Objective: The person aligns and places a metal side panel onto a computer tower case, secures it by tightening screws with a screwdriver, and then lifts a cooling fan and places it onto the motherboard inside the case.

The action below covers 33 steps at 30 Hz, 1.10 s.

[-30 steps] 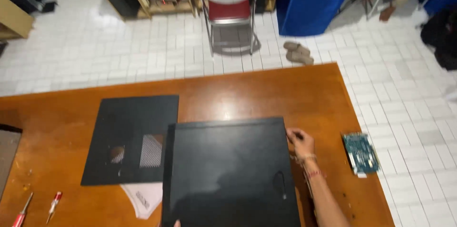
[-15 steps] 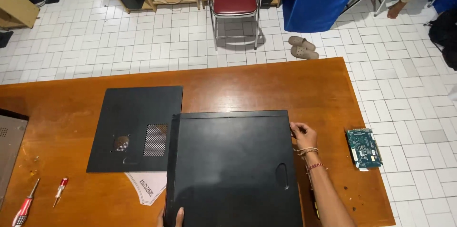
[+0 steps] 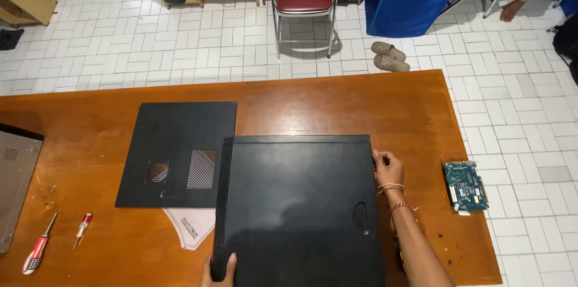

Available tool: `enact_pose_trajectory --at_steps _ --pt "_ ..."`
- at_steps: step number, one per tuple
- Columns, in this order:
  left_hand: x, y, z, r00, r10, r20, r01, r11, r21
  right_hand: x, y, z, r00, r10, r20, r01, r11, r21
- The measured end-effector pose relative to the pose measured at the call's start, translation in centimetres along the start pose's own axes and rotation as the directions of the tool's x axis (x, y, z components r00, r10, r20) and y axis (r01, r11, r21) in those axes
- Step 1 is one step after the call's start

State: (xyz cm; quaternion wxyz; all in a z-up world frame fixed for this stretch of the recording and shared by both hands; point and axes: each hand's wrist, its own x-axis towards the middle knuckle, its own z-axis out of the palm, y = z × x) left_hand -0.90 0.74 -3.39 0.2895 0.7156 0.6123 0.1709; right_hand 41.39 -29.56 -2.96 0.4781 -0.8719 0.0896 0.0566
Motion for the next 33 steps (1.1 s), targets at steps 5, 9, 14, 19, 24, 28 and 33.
enact_pose_trajectory --at_steps 5,9,14,19,24,28,33 --pt "-0.5 3.0 -1.5 0.987 -0.13 0.09 0.131 0.991 -0.009 -0.1 -0.8 0.0 1.0 -0.017 0.004 0.017 0.999 -0.039" --pt "-1.1 2.5 -1.6 0.987 0.13 -0.099 -0.12 0.987 0.103 0.5 0.6 0.6 0.988 -0.155 0.028 0.157 0.976 -0.149" --pt "-1.2 2.9 -1.5 0.985 0.115 -0.125 -0.095 0.984 0.15 1.5 0.8 0.7 0.988 -0.109 0.105 0.125 0.979 -0.164" --pt "-0.9 3.4 -2.1 1.0 -0.024 -0.008 0.025 0.953 0.301 3.6 2.2 1.5 0.984 -0.077 0.161 0.114 0.965 -0.238" --pt "-1.4 2.8 -2.4 0.973 0.194 -0.125 -0.138 0.923 0.36 4.3 3.3 2.1 0.983 0.02 0.181 0.021 0.975 -0.221" --pt "-1.7 3.7 -2.7 0.983 0.153 -0.104 -0.113 0.94 0.321 0.0 -3.2 -1.2 0.967 0.154 0.201 -0.121 0.979 -0.166" --pt "-1.6 3.4 -2.6 0.986 0.134 -0.097 -0.09 0.926 0.367 0.0 0.1 -1.9 0.949 0.105 0.297 -0.235 0.864 0.446"
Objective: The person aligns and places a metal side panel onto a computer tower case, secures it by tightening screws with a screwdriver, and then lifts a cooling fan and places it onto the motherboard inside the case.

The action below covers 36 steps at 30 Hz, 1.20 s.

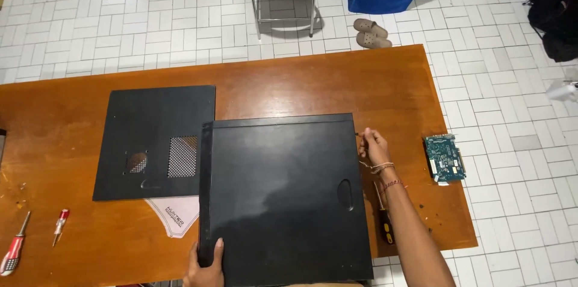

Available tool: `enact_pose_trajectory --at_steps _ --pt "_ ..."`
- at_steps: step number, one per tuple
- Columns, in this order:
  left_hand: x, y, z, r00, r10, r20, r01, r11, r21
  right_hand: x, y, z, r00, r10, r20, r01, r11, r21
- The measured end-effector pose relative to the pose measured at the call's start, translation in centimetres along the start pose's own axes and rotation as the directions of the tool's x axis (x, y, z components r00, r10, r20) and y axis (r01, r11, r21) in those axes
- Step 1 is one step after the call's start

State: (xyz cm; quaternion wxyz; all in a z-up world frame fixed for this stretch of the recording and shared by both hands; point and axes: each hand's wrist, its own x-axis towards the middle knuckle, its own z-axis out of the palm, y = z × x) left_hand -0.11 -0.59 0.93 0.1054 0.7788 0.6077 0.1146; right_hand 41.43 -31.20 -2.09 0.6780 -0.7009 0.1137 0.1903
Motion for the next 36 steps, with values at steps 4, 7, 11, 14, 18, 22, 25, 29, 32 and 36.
enact_pose_trajectory --at_steps 4,7,11,14,18,22,25,29,32,36 --pt "0.1 -0.5 0.2 1.0 0.016 0.0 -0.016 0.998 -0.052 0.2 1.2 -0.5 0.998 -0.057 0.003 0.057 0.998 0.031" --pt "0.0 -0.5 0.3 0.999 0.043 -0.021 -0.043 0.999 -0.007 -0.5 0.3 -0.2 0.993 -0.119 0.024 0.119 0.993 -0.01" --pt "-0.1 -0.8 0.6 0.999 0.032 -0.03 -0.031 0.999 0.021 -0.3 0.3 0.1 0.989 -0.148 -0.016 0.146 0.986 -0.082" --pt "-0.1 -0.6 0.4 1.0 0.016 -0.012 -0.016 0.999 0.038 0.7 1.2 -0.2 0.985 -0.17 -0.023 0.167 0.98 -0.112" --pt "0.0 0.4 -0.8 0.994 -0.063 0.084 0.06 0.998 0.036 1.1 1.1 -0.3 0.976 -0.217 0.018 0.217 0.968 -0.125" --pt "0.2 0.2 -0.8 0.991 -0.055 0.118 0.052 0.998 0.028 0.9 0.5 -0.5 0.974 -0.221 0.048 0.226 0.956 -0.189" --pt "0.1 -0.3 -0.1 0.997 -0.028 0.078 0.024 0.998 0.055 0.9 -0.3 -0.6 0.967 -0.247 0.067 0.254 0.891 -0.375" --pt "0.1 -0.7 0.3 0.999 0.013 0.038 -0.014 0.999 0.042 1.1 -0.9 -0.6 0.944 -0.303 0.131 0.319 0.737 -0.595" --pt "-0.1 -1.3 0.9 0.997 0.062 -0.039 -0.061 0.998 0.028 1.6 -0.4 -0.5 0.946 -0.292 0.142 0.312 0.695 -0.648" --pt "0.3 -1.1 0.6 0.997 0.028 0.065 -0.029 0.999 0.019 1.9 0.0 -0.4 0.957 -0.258 0.135 0.281 0.696 -0.661"
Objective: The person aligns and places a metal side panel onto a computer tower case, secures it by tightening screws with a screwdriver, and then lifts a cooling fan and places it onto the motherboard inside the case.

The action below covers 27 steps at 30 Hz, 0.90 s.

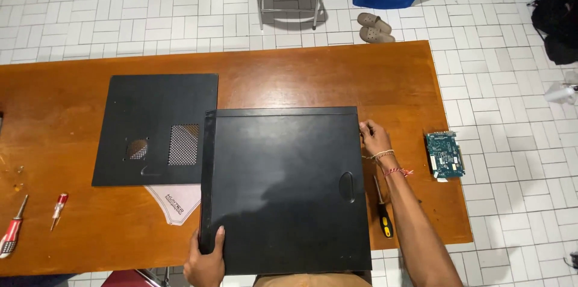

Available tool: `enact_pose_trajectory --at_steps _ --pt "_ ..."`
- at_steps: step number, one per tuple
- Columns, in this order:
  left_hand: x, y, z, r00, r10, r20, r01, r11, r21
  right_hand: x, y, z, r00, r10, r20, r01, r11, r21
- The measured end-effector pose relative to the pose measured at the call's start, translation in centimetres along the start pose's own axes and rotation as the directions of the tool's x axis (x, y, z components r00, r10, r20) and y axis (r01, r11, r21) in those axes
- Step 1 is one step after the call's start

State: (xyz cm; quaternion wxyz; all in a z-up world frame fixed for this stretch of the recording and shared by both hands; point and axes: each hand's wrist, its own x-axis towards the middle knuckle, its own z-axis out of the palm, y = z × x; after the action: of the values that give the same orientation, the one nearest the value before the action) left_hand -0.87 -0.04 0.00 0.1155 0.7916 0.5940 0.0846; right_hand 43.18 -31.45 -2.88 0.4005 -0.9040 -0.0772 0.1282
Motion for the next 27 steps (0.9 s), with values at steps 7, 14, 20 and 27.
enact_pose_trajectory --at_steps 7,14,20,27 --pt "-0.3 -0.4 0.4 0.995 0.054 -0.078 -0.055 0.998 -0.02 0.2 -0.1 0.5 0.999 0.032 0.031 -0.032 0.999 -0.008" --pt "-0.2 0.5 -0.5 0.998 0.036 -0.047 -0.037 0.999 -0.014 1.4 1.5 1.8 0.986 0.162 0.032 -0.163 0.985 0.061" --pt "-0.3 -0.2 0.1 0.994 0.063 -0.095 -0.067 0.997 -0.046 0.9 -0.1 1.5 0.977 0.212 0.036 -0.213 0.976 0.05" --pt "-0.4 0.5 0.2 0.985 0.062 -0.162 -0.073 0.995 -0.063 -0.3 -0.1 0.0 0.992 0.109 0.061 -0.124 0.842 0.526"
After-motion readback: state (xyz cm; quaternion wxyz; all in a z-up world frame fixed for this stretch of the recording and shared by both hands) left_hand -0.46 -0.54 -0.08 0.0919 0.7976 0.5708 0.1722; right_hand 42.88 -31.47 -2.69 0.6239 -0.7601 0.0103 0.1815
